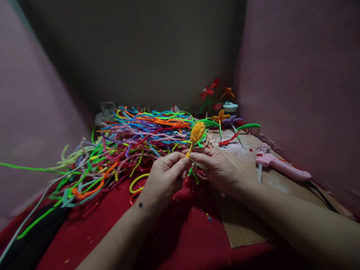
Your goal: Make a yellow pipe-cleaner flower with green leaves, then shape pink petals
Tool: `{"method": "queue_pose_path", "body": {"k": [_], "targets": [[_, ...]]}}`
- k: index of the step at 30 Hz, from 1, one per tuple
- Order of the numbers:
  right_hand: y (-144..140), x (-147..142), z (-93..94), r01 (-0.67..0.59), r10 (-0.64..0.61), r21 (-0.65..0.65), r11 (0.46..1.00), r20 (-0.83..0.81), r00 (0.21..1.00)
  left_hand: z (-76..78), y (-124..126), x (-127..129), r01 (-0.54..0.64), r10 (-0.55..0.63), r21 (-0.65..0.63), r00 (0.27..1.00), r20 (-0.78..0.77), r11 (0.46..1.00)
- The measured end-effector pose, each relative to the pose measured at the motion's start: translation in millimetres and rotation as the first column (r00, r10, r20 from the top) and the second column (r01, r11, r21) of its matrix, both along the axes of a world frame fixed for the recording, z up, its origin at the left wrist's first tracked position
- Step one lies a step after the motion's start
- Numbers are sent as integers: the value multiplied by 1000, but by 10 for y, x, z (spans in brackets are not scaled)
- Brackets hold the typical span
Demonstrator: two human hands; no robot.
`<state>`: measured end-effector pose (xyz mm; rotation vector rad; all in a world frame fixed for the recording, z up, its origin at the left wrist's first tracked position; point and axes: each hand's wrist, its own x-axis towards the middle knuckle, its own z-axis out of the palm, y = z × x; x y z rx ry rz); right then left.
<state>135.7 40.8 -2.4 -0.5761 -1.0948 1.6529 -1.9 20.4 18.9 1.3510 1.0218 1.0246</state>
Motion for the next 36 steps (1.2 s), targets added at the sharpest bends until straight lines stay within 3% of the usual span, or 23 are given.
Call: {"method": "queue_pose_path", "body": {"k": [8,13,16,19,21,25,30,33,36], "targets": [[30,-11,-55,-74,75,10,997,-74,994,-1,4,-54,153,-107,-184,965,241,971],[45,-13,-95,-158,157,0,987,-136,978,-5,6,-60,278,-187,-218,913,362,936],[37,-7,-80,-167,158,-58,984,-143,977,-10,4,-44,293,-188,-223,899,396,930],[33,-9,-72,-150,133,-112,982,-147,980,-8,-3,-23,251,-166,-231,928,334,940],[43,-15,-89,-147,132,-106,983,-144,981,-2,-14,-4,170,-130,-196,971,199,966],[56,-19,-118,-110,100,-82,991,-119,988,-9,-47,45,-39,42,28,995,-95,999],[18,-11,-62,-34,20,-112,993,-123,992,-72,-72,64,-112,169,238,957,-236,965],[6,-10,-62,-20,13,-70,997,-104,995,-81,-65,44,-116,168,218,957,-237,969],[7,-10,-92,-11,10,-43,999,-31,999,-53,-48,22,-65,74,72,988,-138,995]]}}
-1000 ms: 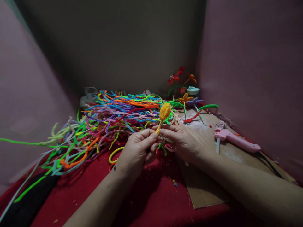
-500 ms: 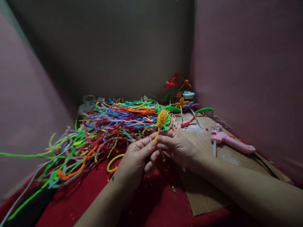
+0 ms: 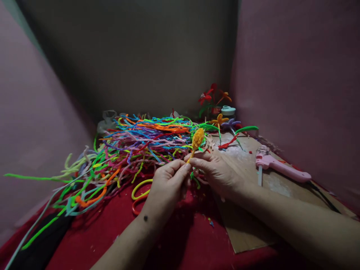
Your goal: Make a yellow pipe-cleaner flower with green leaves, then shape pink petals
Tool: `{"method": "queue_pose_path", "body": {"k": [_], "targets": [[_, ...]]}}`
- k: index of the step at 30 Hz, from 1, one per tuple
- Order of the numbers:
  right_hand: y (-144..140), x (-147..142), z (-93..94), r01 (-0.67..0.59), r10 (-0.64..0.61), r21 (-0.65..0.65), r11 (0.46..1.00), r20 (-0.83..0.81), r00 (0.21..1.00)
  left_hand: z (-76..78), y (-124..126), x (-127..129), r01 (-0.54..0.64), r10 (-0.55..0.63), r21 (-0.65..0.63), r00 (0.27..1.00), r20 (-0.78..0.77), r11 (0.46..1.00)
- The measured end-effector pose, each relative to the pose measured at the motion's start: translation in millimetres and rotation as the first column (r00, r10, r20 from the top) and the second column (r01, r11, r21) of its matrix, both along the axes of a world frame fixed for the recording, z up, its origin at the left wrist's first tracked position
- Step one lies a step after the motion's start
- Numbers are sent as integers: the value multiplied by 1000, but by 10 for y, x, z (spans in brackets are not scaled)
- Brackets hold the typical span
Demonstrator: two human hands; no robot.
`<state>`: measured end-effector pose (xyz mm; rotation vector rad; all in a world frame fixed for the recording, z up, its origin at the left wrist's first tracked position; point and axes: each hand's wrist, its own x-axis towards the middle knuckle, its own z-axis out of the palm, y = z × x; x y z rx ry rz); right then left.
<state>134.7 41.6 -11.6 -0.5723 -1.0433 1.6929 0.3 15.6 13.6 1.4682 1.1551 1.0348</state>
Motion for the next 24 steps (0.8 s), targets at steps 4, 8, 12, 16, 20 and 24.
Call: {"method": "queue_pose_path", "body": {"k": [4,8,12,16,20,24], "targets": [[-15,2,27,-21,21,-7,1000,30,999,44,16,-8,65,-51,-116,992,116,991],[-46,-1,127,38,-36,-81,996,24,999,23,14,6,36,-35,16,999,-39,999],[-54,-8,126,71,-68,-78,994,30,997,-107,19,-9,24,198,471,888,-416,882],[-50,-14,26,70,-69,-47,996,26,997,-229,53,-76,207,409,688,673,-616,696],[-76,-13,26,100,-99,-20,995,70,993,-233,80,-116,283,441,726,639,-630,627],[-104,-10,109,109,-114,65,992,75,991,-150,65,-88,147,315,693,810,-494,706]]}}
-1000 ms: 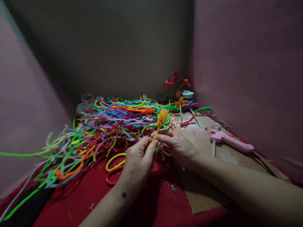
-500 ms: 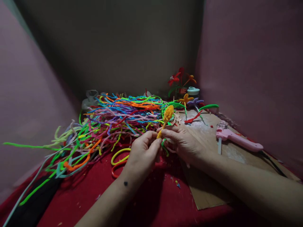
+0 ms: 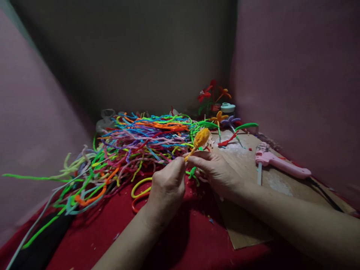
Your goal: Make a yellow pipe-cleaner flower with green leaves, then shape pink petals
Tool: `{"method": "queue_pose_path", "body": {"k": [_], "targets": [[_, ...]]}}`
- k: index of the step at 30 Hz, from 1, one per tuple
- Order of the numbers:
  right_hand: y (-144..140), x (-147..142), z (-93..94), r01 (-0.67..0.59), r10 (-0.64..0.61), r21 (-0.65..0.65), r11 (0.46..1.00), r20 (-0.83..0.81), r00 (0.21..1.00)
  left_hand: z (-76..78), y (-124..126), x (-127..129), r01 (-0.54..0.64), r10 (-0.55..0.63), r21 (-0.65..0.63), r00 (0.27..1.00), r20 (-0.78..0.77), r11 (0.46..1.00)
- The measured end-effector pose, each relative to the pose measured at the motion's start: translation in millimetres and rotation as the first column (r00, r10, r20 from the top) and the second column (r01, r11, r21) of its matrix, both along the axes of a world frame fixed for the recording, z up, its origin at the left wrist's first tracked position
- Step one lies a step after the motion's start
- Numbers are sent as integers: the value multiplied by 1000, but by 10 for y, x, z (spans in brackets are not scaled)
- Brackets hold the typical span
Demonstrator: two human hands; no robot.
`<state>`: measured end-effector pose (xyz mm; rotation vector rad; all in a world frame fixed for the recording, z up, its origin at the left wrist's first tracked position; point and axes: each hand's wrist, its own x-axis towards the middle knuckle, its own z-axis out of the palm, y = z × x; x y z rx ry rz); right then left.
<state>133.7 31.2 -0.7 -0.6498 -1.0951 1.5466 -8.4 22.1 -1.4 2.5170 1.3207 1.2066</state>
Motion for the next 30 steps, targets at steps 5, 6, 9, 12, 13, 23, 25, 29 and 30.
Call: {"method": "queue_pose_path", "body": {"k": [5,6,9,12,13,23,25,29,30], "targets": [[17,14,-22,-61,62,55,997,-8,998,131,-45,47,91,76,-404,923,378,910],[24,18,-33,-70,70,57,996,-2,998,152,-51,55,125,101,-460,894,437,879],[39,27,-37,-78,78,59,995,6,997,196,-61,72,233,156,-562,815,559,794],[45,25,-21,-70,69,66,995,14,997,214,-61,74,322,168,-595,765,622,737],[46,22,-20,-71,71,68,995,12,997,217,-59,70,350,165,-598,751,639,721],[67,5,-96,-121,125,57,991,-70,990,227,-26,15,648,163,-570,577,800,506],[62,11,-81,-129,132,42,991,-60,989,230,-27,12,694,183,-555,537,823,459],[58,13,-63,-144,147,46,989,-82,986,229,-22,1,784,207,-510,466,860,354],[60,11,-64,-143,147,54,988,-95,985,226,-19,-2,804,202,-499,456,866,323]]}}
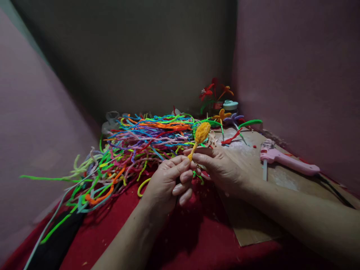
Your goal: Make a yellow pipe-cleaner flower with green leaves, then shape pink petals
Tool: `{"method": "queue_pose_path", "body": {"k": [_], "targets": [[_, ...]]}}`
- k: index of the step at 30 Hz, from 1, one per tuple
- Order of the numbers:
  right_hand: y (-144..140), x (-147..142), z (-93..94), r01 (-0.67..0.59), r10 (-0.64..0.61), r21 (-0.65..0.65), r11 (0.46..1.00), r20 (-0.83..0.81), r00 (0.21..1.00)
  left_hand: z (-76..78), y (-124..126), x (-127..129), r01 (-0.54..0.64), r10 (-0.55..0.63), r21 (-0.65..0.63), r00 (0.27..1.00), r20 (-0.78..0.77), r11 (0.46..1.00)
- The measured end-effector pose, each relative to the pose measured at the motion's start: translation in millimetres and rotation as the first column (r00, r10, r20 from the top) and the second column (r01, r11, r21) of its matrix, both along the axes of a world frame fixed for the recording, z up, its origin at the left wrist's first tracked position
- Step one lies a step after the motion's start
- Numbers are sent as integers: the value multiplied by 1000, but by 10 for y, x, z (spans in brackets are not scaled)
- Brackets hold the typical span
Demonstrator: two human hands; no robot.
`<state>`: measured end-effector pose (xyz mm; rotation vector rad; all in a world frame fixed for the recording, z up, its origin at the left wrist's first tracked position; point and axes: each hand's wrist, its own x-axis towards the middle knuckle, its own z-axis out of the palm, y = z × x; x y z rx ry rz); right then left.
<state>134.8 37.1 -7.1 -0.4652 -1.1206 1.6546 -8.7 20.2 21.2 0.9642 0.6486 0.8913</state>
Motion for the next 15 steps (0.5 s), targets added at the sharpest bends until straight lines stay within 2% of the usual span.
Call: {"method": "queue_pose_path", "body": {"k": [4,6,8,9,11,13,15], "targets": [[15,-16,-28,-8,8,-6,1000,-38,999,-7,6,-6,65,-65,11,998,-25,998],[29,-22,-50,-12,12,-11,1000,-60,998,-8,-1,7,23,-9,101,989,-145,995],[38,-25,-64,10,-10,4,1000,-65,998,-20,-13,30,-31,127,278,934,-334,960],[39,-25,-65,23,-22,16,1000,-55,998,-34,-19,41,-42,220,389,878,-425,920],[31,-23,-52,37,-36,28,999,-28,999,-77,-27,60,-21,435,614,726,-533,789],[16,-21,-29,39,-39,16,999,-13,999,-131,-28,68,33,636,786,566,-524,618],[3,-20,-12,59,-59,1,998,-8,998,-179,-24,67,86,762,875,457,-459,476]]}}
